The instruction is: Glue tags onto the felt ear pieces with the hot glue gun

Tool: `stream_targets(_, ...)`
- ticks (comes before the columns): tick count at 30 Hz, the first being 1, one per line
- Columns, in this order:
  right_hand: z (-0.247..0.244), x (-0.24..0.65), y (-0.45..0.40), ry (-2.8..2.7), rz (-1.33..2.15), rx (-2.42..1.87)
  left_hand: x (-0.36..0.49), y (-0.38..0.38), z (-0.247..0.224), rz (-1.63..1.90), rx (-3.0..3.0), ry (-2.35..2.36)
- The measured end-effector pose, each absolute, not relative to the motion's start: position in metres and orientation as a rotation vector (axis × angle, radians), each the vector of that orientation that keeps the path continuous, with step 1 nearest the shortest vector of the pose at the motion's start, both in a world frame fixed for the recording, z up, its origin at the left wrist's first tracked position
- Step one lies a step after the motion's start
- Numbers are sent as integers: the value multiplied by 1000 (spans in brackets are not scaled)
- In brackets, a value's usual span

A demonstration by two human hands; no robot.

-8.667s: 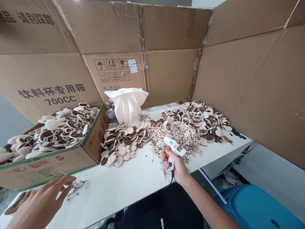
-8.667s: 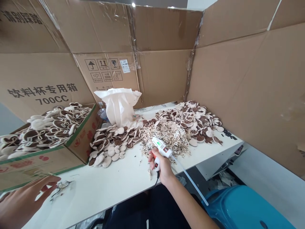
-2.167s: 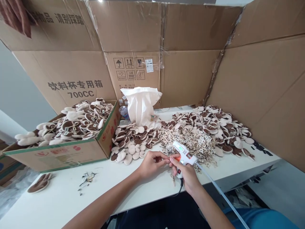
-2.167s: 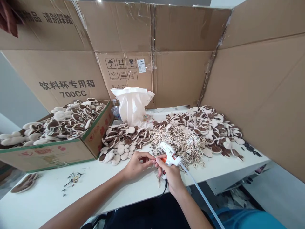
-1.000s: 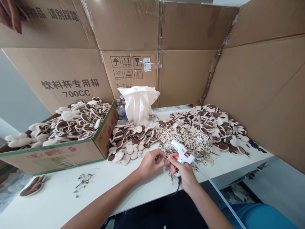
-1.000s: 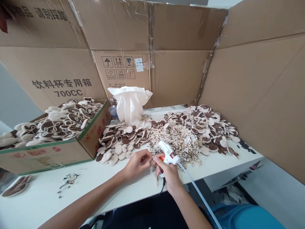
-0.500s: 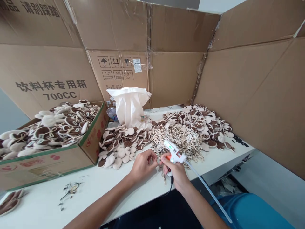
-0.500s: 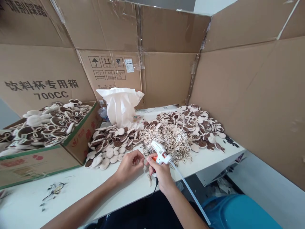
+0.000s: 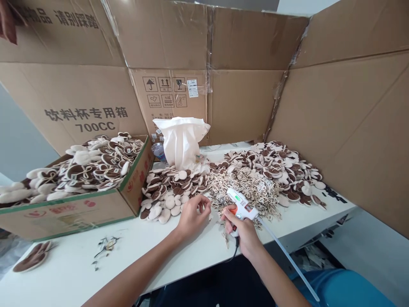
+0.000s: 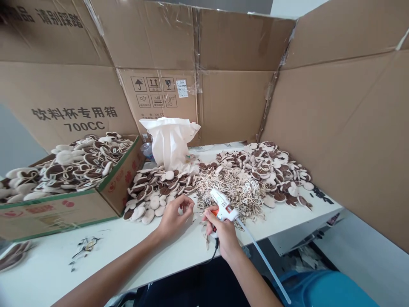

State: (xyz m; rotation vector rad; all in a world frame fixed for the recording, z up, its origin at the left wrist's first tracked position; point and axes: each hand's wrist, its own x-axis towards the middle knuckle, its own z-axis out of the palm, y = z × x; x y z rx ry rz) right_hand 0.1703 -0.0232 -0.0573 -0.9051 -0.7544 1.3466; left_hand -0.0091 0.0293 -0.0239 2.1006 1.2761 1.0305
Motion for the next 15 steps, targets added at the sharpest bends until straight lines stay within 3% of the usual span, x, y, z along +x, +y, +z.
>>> stream_targets(15,-55,170,-25,-767,1379,-896,-9,17,-20,929,2333,950)
